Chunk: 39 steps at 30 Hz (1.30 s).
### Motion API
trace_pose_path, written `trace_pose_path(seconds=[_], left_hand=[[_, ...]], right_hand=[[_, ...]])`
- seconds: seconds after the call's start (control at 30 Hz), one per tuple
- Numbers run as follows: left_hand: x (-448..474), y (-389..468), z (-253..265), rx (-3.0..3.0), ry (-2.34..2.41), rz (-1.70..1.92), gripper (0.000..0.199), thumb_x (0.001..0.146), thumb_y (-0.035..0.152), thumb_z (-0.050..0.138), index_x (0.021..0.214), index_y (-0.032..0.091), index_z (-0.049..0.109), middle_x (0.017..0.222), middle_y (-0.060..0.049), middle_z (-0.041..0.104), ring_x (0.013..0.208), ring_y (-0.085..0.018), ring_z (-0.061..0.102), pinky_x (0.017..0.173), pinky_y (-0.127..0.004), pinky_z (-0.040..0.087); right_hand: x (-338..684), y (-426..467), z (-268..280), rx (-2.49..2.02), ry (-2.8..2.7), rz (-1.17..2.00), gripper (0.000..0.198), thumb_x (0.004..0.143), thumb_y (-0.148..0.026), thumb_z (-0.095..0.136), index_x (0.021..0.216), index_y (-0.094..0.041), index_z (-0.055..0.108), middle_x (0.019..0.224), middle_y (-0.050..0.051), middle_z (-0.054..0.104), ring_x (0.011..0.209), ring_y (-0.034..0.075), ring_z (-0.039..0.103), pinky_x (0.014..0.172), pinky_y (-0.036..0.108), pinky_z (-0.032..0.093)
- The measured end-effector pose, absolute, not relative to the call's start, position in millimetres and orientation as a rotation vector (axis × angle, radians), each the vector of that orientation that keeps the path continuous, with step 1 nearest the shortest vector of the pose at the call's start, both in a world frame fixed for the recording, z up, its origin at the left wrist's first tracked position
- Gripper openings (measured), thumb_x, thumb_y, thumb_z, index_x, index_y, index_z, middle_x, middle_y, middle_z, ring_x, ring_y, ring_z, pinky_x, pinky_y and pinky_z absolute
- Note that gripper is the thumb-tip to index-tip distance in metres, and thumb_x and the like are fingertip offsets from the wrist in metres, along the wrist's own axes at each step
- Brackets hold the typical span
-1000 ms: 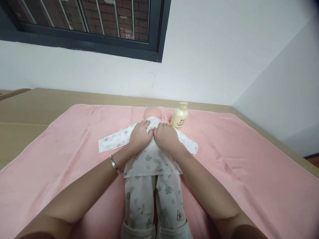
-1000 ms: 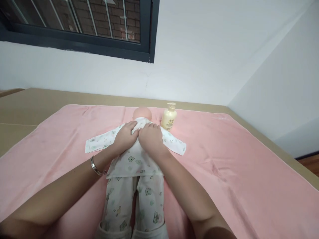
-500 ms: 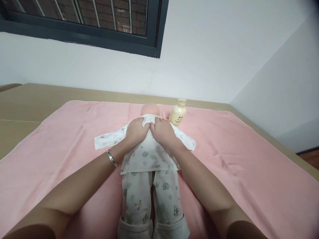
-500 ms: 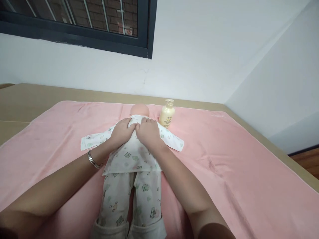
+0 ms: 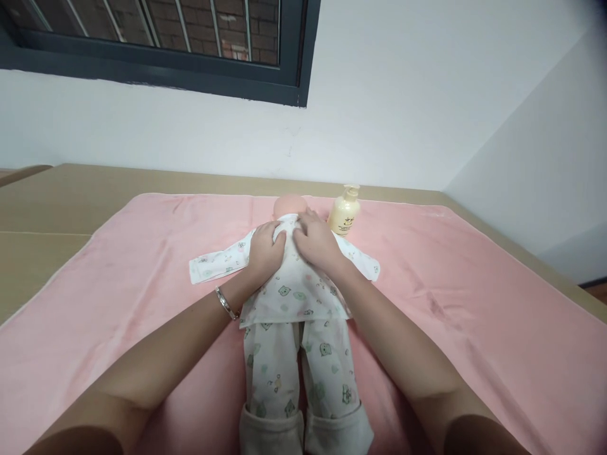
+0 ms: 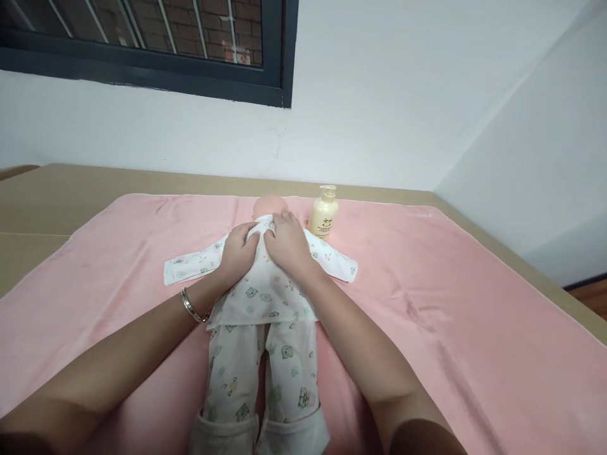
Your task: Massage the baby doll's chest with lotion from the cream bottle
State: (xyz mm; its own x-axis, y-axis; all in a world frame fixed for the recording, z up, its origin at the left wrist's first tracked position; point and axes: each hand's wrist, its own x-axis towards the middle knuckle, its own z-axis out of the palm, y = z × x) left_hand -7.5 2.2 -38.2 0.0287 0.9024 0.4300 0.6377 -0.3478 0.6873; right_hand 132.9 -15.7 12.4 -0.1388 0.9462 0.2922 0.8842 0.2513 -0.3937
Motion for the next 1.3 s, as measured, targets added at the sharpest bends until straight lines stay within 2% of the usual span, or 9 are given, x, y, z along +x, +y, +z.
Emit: trace_pose_path(seconds=[0.1, 0.2, 0.27, 0.43, 0.6, 0.77, 0.9, 1.07, 1.3], left_hand=[[-8.3, 2.3, -40.6, 1.961, 1.552, 1.29, 0.039, 0.093, 0.029, 0.042, 0.121, 0.014, 0.066, 0.129, -0.012, 0.068, 0.124, -0.026, 0.06, 0.113, -0.044, 0.045], [-8.5, 2.7, -43.1, 1.947, 1.536, 1.321, 0.038, 0.093, 0.03, 0.042, 0.119, 0.015, 0.066, 0.127, -0.013, 0.069, 0.123, -0.027, 0.06, 0.112, -0.045, 0.045], [-8.6, 3.7, -44.5, 1.949, 1.53, 1.319, 0.039, 0.093, 0.029, 0.042, 0.119, 0.014, 0.066, 0.128, -0.014, 0.069, 0.123, -0.028, 0.06, 0.112, -0.046, 0.045], [-8.0, 6.2, -43.7, 2.001, 1.546, 1.263, 0.041, 0.092, 0.028, 0.041, 0.122, 0.012, 0.065, 0.13, -0.015, 0.067, 0.126, -0.028, 0.058, 0.114, -0.047, 0.042], [-6.9, 5.6, -37.6, 2.103, 1.586, 1.136, 0.041, 0.093, 0.026, 0.039, 0.121, 0.011, 0.065, 0.127, -0.016, 0.068, 0.122, -0.029, 0.059, 0.115, -0.049, 0.04], [-7.2, 6.9, -37.2, 2.129, 1.594, 1.119, 0.042, 0.092, 0.026, 0.039, 0.121, 0.01, 0.065, 0.126, -0.017, 0.068, 0.12, -0.03, 0.06, 0.112, -0.05, 0.043], [-7.5, 8.8, -38.7, 2.15, 1.618, 1.104, 0.041, 0.091, 0.025, 0.04, 0.121, 0.013, 0.065, 0.126, -0.015, 0.069, 0.12, -0.03, 0.06, 0.111, -0.049, 0.044], [-6.7, 8.5, -39.1, 2.138, 1.624, 1.123, 0.04, 0.091, 0.026, 0.04, 0.12, 0.013, 0.066, 0.124, -0.015, 0.069, 0.12, -0.03, 0.06, 0.111, -0.049, 0.044], [-8.5, 10.2, -43.0, 2.152, 1.585, 1.169, 0.037, 0.091, 0.026, 0.043, 0.118, 0.014, 0.067, 0.121, -0.014, 0.07, 0.115, -0.028, 0.062, 0.108, -0.047, 0.047]], right_hand=[[128.5, -20.7, 11.5, -1.612, -1.995, 0.066, 0.048, 0.094, -0.015, 0.038, 0.138, -0.008, 0.055, 0.154, 0.017, 0.044, 0.146, 0.029, 0.035, 0.121, 0.042, 0.028], [126.8, -19.6, 6.7, -1.586, -2.098, 0.106, 0.039, 0.095, -0.018, 0.039, 0.124, -0.01, 0.064, 0.138, 0.019, 0.058, 0.133, 0.031, 0.049, 0.115, 0.047, 0.036], [127.5, -19.3, 6.5, -1.551, -2.102, 0.13, 0.039, 0.095, -0.019, 0.04, 0.125, -0.01, 0.063, 0.138, 0.019, 0.058, 0.131, 0.032, 0.051, 0.114, 0.049, 0.038], [125.7, -24.1, 8.4, -1.527, -1.957, 0.05, 0.053, 0.094, -0.02, 0.042, 0.145, -0.007, 0.048, 0.161, 0.019, 0.034, 0.149, 0.031, 0.032, 0.123, 0.047, 0.029], [121.5, -23.6, 1.8, -1.655, -2.08, 0.094, 0.041, 0.096, -0.024, 0.042, 0.129, -0.009, 0.061, 0.15, 0.02, 0.049, 0.143, 0.036, 0.04, 0.119, 0.053, 0.031], [123.2, -25.5, 6.6, -1.672, -2.004, 0.067, 0.046, 0.095, -0.023, 0.042, 0.136, -0.008, 0.055, 0.158, 0.02, 0.038, 0.148, 0.036, 0.031, 0.121, 0.054, 0.028], [122.5, -25.2, 6.0, -1.667, -2.107, 0.119, 0.042, 0.097, -0.025, 0.039, 0.132, -0.013, 0.059, 0.152, 0.019, 0.048, 0.143, 0.036, 0.039, 0.118, 0.06, 0.029], [122.7, -21.9, -2.2, -1.607, -2.048, 0.077, 0.042, 0.093, -0.019, 0.043, 0.13, -0.012, 0.06, 0.154, 0.019, 0.045, 0.143, 0.034, 0.04, 0.118, 0.056, 0.03], [117.6, -33.7, 10.1, -1.385, -1.946, 0.18, 0.034, 0.087, -0.017, 0.048, 0.117, -0.014, 0.064, 0.136, 0.017, 0.061, 0.131, 0.032, 0.052, 0.115, 0.053, 0.038]])
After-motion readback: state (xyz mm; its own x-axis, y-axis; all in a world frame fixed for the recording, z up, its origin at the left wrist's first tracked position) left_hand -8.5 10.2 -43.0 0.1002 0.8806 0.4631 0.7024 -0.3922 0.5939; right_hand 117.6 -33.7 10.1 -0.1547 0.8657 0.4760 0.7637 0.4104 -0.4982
